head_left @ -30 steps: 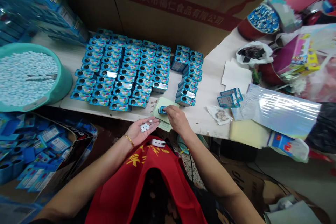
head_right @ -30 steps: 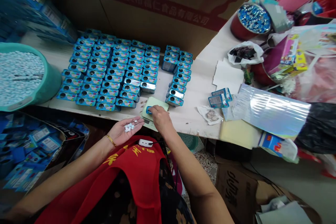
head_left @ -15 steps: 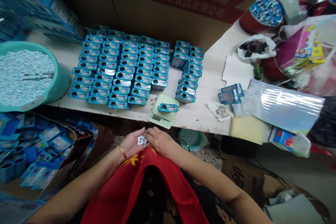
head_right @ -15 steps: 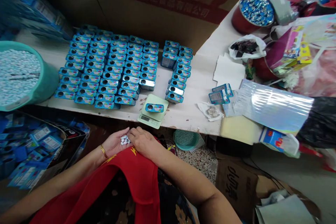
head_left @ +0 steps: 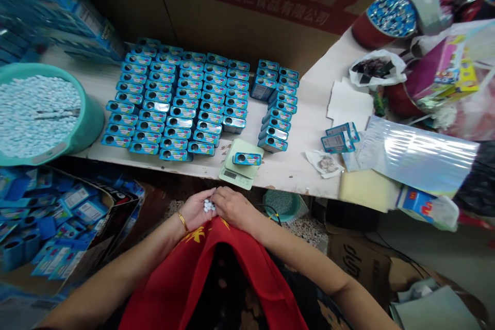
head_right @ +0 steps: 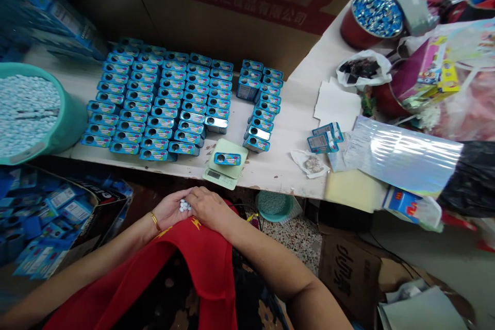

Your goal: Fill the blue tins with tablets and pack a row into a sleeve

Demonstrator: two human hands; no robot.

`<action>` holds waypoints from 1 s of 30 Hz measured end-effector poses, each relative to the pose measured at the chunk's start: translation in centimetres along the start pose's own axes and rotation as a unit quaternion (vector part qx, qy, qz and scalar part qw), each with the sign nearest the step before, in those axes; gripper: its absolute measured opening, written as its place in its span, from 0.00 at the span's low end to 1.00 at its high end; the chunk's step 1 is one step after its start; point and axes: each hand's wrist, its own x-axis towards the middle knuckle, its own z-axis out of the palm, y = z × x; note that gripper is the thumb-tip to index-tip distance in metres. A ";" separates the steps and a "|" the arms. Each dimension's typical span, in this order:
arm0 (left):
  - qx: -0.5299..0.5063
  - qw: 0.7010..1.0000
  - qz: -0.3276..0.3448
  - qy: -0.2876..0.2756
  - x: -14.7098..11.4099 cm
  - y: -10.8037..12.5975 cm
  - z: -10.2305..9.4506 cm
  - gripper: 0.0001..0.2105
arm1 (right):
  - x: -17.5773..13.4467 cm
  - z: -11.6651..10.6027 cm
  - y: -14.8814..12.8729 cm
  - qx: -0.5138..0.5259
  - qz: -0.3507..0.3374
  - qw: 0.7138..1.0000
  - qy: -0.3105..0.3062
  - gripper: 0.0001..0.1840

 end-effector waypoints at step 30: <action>0.031 0.997 0.007 -0.065 -0.1 -0.2 -0.6 0.10 | -1.5 -0.4 -0.1 0.001 -0.004 0.999 0.036 0.09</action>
